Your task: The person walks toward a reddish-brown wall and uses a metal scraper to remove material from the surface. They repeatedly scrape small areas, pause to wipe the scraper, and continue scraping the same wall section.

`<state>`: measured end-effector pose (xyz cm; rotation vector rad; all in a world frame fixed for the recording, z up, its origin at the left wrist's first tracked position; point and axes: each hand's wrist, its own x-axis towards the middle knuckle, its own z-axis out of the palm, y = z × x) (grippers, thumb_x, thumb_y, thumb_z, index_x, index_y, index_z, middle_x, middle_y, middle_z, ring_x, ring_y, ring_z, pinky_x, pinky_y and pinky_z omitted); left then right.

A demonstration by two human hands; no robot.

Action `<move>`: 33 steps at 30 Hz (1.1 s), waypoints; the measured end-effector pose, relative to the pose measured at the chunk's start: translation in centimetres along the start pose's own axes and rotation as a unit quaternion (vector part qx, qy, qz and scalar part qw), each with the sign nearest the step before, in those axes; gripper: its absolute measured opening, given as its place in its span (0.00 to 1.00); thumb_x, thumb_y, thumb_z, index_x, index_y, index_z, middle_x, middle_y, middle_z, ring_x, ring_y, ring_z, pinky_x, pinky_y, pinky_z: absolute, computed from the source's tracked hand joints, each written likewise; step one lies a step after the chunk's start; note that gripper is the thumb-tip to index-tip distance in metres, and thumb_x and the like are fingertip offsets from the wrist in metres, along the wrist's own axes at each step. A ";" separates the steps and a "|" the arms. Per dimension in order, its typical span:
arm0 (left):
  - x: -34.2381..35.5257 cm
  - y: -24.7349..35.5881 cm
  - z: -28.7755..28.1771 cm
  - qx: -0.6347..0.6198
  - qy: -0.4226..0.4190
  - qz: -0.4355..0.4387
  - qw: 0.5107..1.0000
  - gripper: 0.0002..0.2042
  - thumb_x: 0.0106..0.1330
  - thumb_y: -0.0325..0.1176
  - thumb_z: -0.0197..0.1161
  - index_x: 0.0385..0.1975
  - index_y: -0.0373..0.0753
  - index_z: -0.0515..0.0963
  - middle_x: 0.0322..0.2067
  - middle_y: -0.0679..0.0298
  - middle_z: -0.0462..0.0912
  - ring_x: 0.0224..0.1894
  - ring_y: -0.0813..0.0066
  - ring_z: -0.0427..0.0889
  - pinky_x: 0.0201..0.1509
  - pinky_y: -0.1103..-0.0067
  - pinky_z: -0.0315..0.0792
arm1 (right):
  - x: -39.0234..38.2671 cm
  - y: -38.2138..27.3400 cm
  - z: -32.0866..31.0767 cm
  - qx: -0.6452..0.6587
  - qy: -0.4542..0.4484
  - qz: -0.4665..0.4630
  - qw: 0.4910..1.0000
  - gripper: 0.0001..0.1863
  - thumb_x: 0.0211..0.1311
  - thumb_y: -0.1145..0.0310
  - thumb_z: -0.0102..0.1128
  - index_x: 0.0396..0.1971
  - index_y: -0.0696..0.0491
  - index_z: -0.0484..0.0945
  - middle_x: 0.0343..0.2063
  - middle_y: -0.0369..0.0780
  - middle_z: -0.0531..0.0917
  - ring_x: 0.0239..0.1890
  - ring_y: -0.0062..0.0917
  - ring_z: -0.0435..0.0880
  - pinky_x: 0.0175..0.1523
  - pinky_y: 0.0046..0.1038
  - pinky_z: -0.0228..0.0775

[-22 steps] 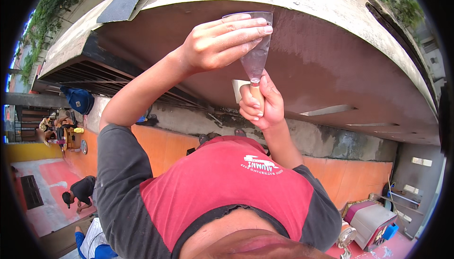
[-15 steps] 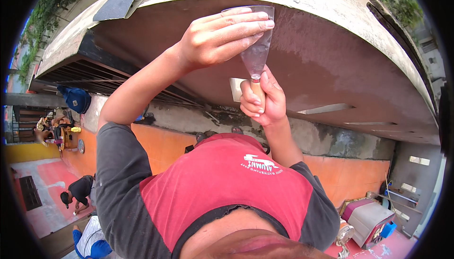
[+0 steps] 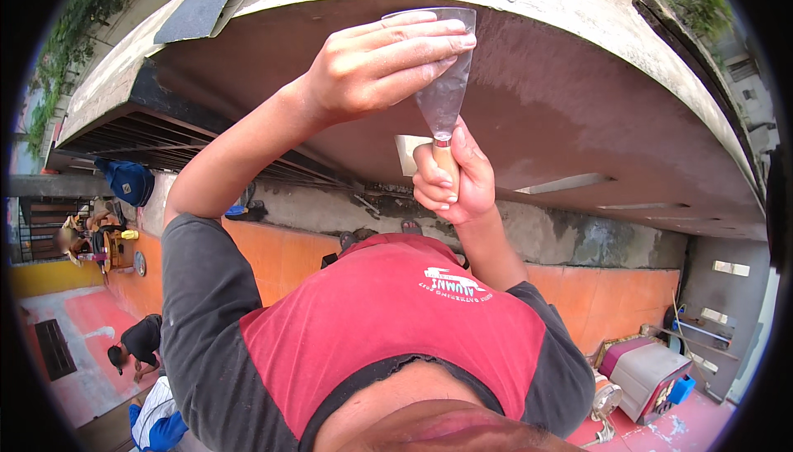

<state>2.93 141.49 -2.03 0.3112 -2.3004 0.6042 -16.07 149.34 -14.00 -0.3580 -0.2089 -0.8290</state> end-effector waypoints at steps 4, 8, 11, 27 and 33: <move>-0.8 0.8 0.5 -0.011 -0.019 0.000 1.000 0.03 0.56 0.26 0.66 0.28 0.35 0.82 0.49 0.59 0.88 0.52 0.65 0.88 0.59 0.69 0.83 | -1.1 0.8 -0.7 -0.002 0.001 0.006 1.000 0.20 0.83 0.55 0.37 0.68 0.40 0.62 0.21 0.39 0.67 0.11 0.15 0.57 0.14 0.17 0.52; 0.6 0.0 0.4 -0.004 0.014 -0.007 1.000 0.03 0.55 0.26 0.67 0.27 0.36 0.80 0.49 0.59 0.88 0.53 0.64 0.87 0.58 0.68 0.83 | -0.1 -0.3 -0.6 -0.010 -0.003 0.000 1.000 0.21 0.83 0.54 0.38 0.69 0.39 0.60 0.21 0.38 0.66 0.11 0.15 0.57 0.14 0.18 0.52; -0.6 0.7 0.8 -0.015 -0.006 -0.006 1.000 0.03 0.55 0.25 0.67 0.27 0.36 0.80 0.49 0.59 0.88 0.52 0.64 0.87 0.57 0.68 0.83 | -0.8 1.4 -1.1 0.022 0.003 -0.004 1.000 0.23 0.82 0.53 0.38 0.71 0.37 0.58 0.21 0.38 0.66 0.11 0.15 0.57 0.14 0.18 0.52; -0.4 0.6 0.7 -0.010 -0.012 -0.006 1.000 0.04 0.55 0.26 0.67 0.27 0.36 0.79 0.49 0.59 0.87 0.53 0.64 0.87 0.58 0.69 0.83 | -0.5 0.8 -1.0 0.005 0.007 -0.010 1.000 0.20 0.83 0.53 0.37 0.67 0.41 0.62 0.21 0.38 0.67 0.11 0.15 0.57 0.14 0.17 0.52; -0.3 0.8 0.9 -0.016 -0.009 -0.024 1.000 0.03 0.53 0.26 0.68 0.26 0.36 0.80 0.48 0.61 0.88 0.52 0.65 0.88 0.58 0.69 0.83 | -0.6 1.3 -0.8 0.024 0.017 -0.005 1.000 0.22 0.82 0.52 0.38 0.70 0.39 0.60 0.20 0.38 0.67 0.11 0.15 0.56 0.14 0.19 0.52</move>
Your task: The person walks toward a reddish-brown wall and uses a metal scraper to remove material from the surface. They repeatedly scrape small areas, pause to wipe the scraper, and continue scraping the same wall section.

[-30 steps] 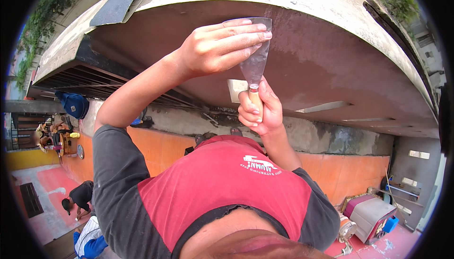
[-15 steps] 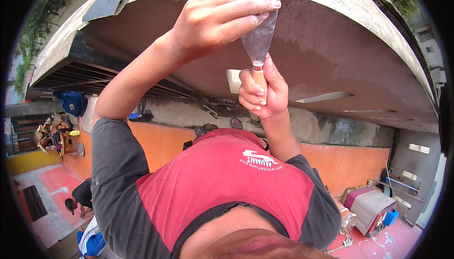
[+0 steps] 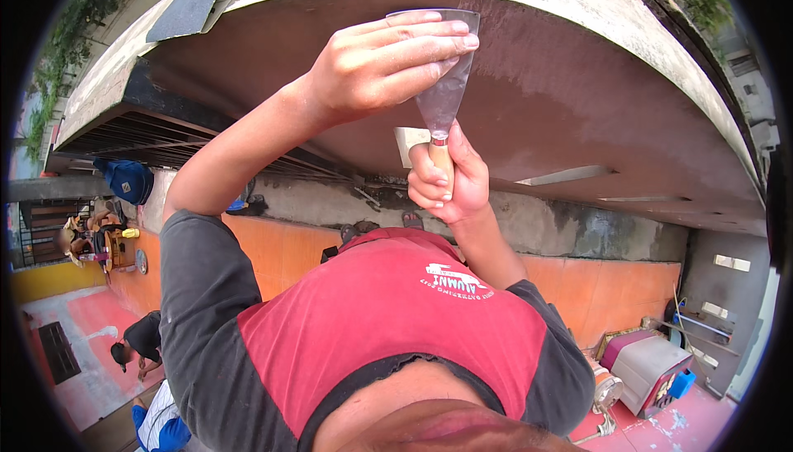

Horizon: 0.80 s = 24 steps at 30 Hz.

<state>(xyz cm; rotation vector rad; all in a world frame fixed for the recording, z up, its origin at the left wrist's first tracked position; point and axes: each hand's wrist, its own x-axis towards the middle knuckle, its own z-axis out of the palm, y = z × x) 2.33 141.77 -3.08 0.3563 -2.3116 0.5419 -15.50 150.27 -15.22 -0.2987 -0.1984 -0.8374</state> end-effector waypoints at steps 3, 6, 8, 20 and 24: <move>-0.3 0.3 0.1 -0.006 -0.002 0.007 1.000 0.03 0.54 0.26 0.67 0.26 0.36 0.80 0.48 0.61 0.88 0.51 0.65 0.88 0.58 0.69 0.83 | -0.5 0.4 -0.3 0.005 -0.016 0.011 1.000 0.22 0.82 0.52 0.38 0.70 0.37 0.59 0.21 0.38 0.67 0.12 0.15 0.57 0.15 0.18 0.52; 1.0 -0.8 -0.3 0.010 0.022 0.008 1.000 0.03 0.54 0.26 0.68 0.25 0.37 0.80 0.48 0.61 0.88 0.52 0.64 0.88 0.58 0.68 0.83 | 1.0 -1.2 0.6 -0.035 -0.036 0.010 0.999 0.20 0.82 0.52 0.37 0.67 0.39 0.62 0.21 0.37 0.67 0.12 0.14 0.58 0.15 0.18 0.53; 0.7 -0.6 0.0 0.008 0.013 0.012 1.000 0.04 0.54 0.26 0.68 0.26 0.36 0.79 0.48 0.60 0.88 0.52 0.65 0.88 0.59 0.69 0.83 | 0.3 -0.9 -0.1 -0.029 -0.014 0.000 0.999 0.20 0.82 0.51 0.38 0.67 0.39 0.61 0.21 0.38 0.67 0.12 0.14 0.58 0.15 0.18 0.53; -1.1 0.3 -0.1 0.017 -0.025 0.008 1.000 0.05 0.54 0.28 0.67 0.27 0.37 0.78 0.49 0.63 0.88 0.52 0.66 0.88 0.58 0.71 0.83 | -0.6 0.7 -0.4 0.029 0.014 0.027 0.999 0.19 0.83 0.52 0.35 0.66 0.36 0.62 0.20 0.37 0.66 0.11 0.15 0.58 0.14 0.18 0.53; -0.3 -0.5 -0.4 -0.001 -0.009 0.018 1.000 0.06 0.54 0.28 0.67 0.28 0.37 0.78 0.50 0.63 0.87 0.53 0.65 0.87 0.58 0.71 0.83 | -0.1 0.4 0.4 -0.020 -0.013 0.007 1.000 0.21 0.83 0.49 0.31 0.66 0.40 0.64 0.21 0.35 0.66 0.11 0.14 0.58 0.15 0.18 0.54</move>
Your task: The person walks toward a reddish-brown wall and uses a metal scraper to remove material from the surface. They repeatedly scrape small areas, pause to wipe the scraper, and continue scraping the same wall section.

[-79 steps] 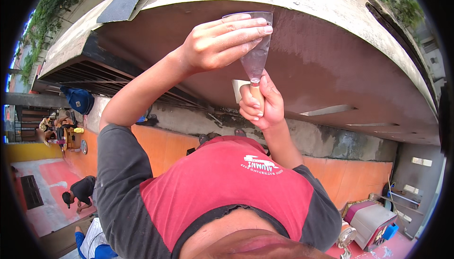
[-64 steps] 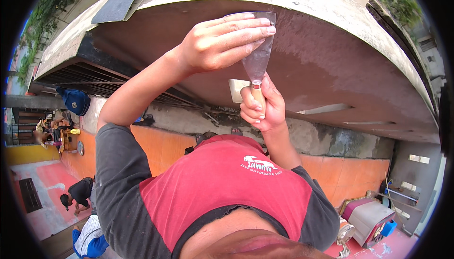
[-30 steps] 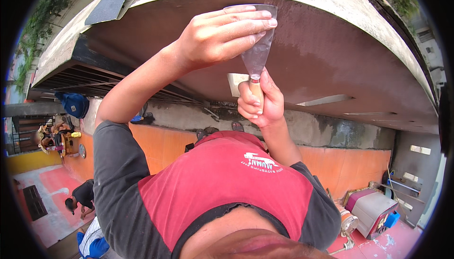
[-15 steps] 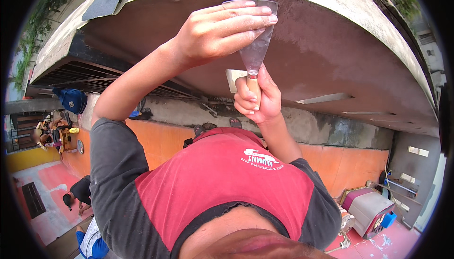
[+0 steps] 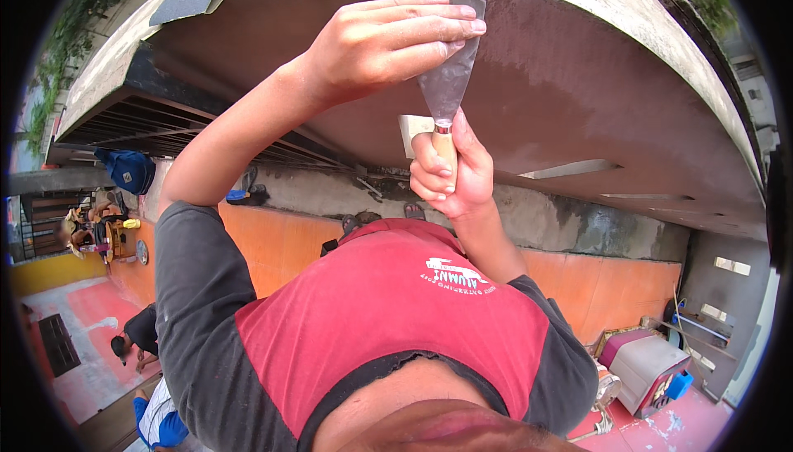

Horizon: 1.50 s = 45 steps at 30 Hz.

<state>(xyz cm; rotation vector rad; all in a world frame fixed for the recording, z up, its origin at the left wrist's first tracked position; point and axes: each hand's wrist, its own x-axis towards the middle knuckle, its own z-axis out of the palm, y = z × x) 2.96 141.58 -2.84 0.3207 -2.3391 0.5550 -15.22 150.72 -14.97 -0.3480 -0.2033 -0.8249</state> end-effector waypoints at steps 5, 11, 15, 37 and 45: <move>-0.4 0.2 0.3 0.011 0.001 -0.005 1.000 0.05 0.55 0.28 0.66 0.29 0.37 0.77 0.51 0.63 0.87 0.54 0.65 0.86 0.59 0.70 0.83 | 0.0 -0.2 -0.2 -0.001 0.052 0.003 0.999 0.17 0.83 0.52 0.35 0.61 0.41 0.65 0.20 0.37 0.66 0.11 0.14 0.57 0.14 0.18 0.52; 1.2 -0.7 -0.1 0.027 0.025 0.001 0.999 0.06 0.55 0.29 0.67 0.31 0.37 0.80 0.50 0.63 0.87 0.52 0.66 0.87 0.58 0.71 0.83 | 1.0 -1.7 1.0 -0.019 -0.020 -0.008 1.000 0.17 0.84 0.54 0.33 0.62 0.41 0.65 0.20 0.37 0.66 0.11 0.14 0.56 0.14 0.17 0.52; -0.7 0.7 0.3 0.009 -0.018 -0.016 1.000 0.06 0.54 0.28 0.67 0.31 0.36 0.80 0.51 0.63 0.87 0.52 0.66 0.87 0.59 0.71 0.83 | -0.2 0.2 -0.2 0.031 0.036 0.015 0.999 0.17 0.83 0.52 0.36 0.64 0.38 0.64 0.20 0.37 0.66 0.11 0.14 0.56 0.15 0.18 0.52; 0.6 0.2 -0.1 -0.007 -0.007 -0.024 1.000 0.04 0.56 0.28 0.67 0.29 0.37 0.81 0.48 0.65 0.88 0.52 0.64 0.87 0.57 0.71 0.83 | -0.2 -0.2 1.6 0.045 0.030 0.025 0.998 0.14 0.83 0.51 0.35 0.55 0.39 0.66 0.20 0.36 0.66 0.11 0.15 0.58 0.15 0.18 0.53; 1.3 0.0 0.1 0.021 0.021 -0.009 1.000 0.04 0.54 0.25 0.67 0.29 0.36 0.81 0.47 0.64 0.89 0.52 0.64 0.87 0.57 0.73 0.83 | -0.1 -2.0 1.6 -0.015 0.035 0.009 0.999 0.13 0.83 0.54 0.35 0.52 0.44 0.68 0.20 0.37 0.67 0.11 0.13 0.57 0.14 0.16 0.52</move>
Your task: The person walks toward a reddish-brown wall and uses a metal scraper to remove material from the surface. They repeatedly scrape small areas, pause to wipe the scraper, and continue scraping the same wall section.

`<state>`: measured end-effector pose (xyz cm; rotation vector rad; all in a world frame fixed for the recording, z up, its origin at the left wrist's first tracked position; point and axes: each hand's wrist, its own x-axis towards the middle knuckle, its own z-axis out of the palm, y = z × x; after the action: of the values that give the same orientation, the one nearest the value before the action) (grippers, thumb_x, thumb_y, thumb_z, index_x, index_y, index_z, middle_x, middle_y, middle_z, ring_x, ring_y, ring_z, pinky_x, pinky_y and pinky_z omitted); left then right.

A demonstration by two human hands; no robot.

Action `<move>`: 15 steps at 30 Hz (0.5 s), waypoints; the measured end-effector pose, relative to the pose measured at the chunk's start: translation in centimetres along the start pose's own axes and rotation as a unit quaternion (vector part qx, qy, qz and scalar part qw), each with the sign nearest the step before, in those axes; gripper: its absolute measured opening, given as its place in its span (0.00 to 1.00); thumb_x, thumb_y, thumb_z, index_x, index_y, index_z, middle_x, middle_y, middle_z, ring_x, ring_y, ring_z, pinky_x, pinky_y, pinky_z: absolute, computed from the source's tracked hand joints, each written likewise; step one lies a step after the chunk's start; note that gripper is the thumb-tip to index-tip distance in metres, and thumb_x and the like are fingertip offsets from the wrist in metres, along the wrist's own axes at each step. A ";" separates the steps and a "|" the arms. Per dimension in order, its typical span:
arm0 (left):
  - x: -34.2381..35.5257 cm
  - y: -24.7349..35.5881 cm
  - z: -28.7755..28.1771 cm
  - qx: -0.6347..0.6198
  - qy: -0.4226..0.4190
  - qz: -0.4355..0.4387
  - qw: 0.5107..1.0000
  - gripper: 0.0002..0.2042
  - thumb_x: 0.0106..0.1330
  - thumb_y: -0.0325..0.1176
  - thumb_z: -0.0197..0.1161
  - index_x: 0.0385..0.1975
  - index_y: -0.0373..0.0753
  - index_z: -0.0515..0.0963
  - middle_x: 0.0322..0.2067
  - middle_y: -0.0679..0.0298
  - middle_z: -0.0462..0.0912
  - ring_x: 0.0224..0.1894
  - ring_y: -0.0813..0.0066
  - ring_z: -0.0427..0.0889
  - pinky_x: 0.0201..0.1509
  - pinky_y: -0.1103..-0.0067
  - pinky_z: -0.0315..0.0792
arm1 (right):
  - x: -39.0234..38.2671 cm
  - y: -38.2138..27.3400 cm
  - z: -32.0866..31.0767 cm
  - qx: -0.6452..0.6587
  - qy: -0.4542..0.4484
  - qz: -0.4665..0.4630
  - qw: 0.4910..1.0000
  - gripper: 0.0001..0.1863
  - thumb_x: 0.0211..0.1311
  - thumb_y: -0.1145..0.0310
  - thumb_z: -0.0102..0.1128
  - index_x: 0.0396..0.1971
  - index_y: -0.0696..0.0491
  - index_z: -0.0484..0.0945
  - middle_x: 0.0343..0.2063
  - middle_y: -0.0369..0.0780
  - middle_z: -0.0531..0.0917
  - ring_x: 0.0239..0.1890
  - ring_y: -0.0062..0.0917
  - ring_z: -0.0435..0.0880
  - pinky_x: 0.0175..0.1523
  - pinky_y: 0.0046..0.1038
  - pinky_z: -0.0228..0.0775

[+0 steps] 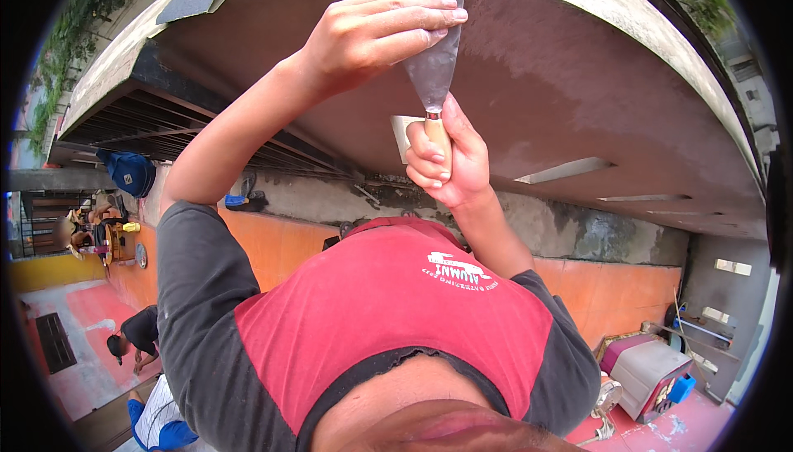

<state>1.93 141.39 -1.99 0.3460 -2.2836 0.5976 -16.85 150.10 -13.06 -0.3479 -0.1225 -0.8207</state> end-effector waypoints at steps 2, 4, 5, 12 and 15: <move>1.0 -0.3 -0.3 0.014 0.026 -0.018 0.999 0.05 0.52 0.21 0.66 0.29 0.35 0.82 0.46 0.63 0.89 0.51 0.63 0.88 0.54 0.74 0.84 | 0.8 -1.0 0.7 0.007 -0.012 0.006 1.000 0.13 0.83 0.55 0.36 0.51 0.44 0.68 0.20 0.37 0.67 0.11 0.13 0.58 0.14 0.16 0.52; 1.6 -0.6 -0.6 -0.031 0.015 -0.091 0.995 0.10 0.47 0.12 0.62 0.30 0.30 0.81 0.45 0.55 0.89 0.52 0.57 0.88 0.58 0.67 0.83 | 1.4 -1.6 1.0 0.015 -0.008 0.007 1.000 0.12 0.83 0.55 0.36 0.49 0.43 0.69 0.20 0.37 0.67 0.11 0.14 0.58 0.13 0.16 0.52; 1.3 -1.5 0.1 -0.025 0.042 -0.021 0.999 0.10 0.48 0.16 0.65 0.31 0.35 0.82 0.46 0.64 0.89 0.50 0.63 0.89 0.52 0.74 0.84 | 1.1 -1.1 1.0 0.000 -0.003 -0.005 1.000 0.12 0.83 0.55 0.36 0.49 0.43 0.69 0.20 0.37 0.67 0.11 0.14 0.58 0.13 0.16 0.51; -4.5 4.3 0.0 -0.083 -0.138 -0.067 0.985 0.14 0.56 0.25 0.66 0.43 0.38 0.82 0.59 0.60 0.82 0.64 0.62 0.79 0.70 0.57 0.70 | -3.9 0.1 -4.0 -0.012 0.054 0.013 0.998 0.14 0.83 0.57 0.37 0.56 0.44 0.69 0.19 0.36 0.66 0.10 0.13 0.57 0.13 0.16 0.52; -8.1 7.1 1.1 -0.137 -0.123 -0.125 0.975 0.14 0.55 0.24 0.69 0.43 0.41 0.81 0.63 0.61 0.79 0.68 0.60 0.75 0.71 0.56 0.68 | -5.1 0.0 -5.1 -0.076 0.088 0.004 0.993 0.13 0.83 0.58 0.39 0.56 0.44 0.69 0.19 0.36 0.66 0.10 0.13 0.56 0.13 0.16 0.51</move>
<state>3.91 147.42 -10.72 0.5865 -2.4660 0.1115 -20.48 151.83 -19.04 -0.4170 0.1057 -0.8513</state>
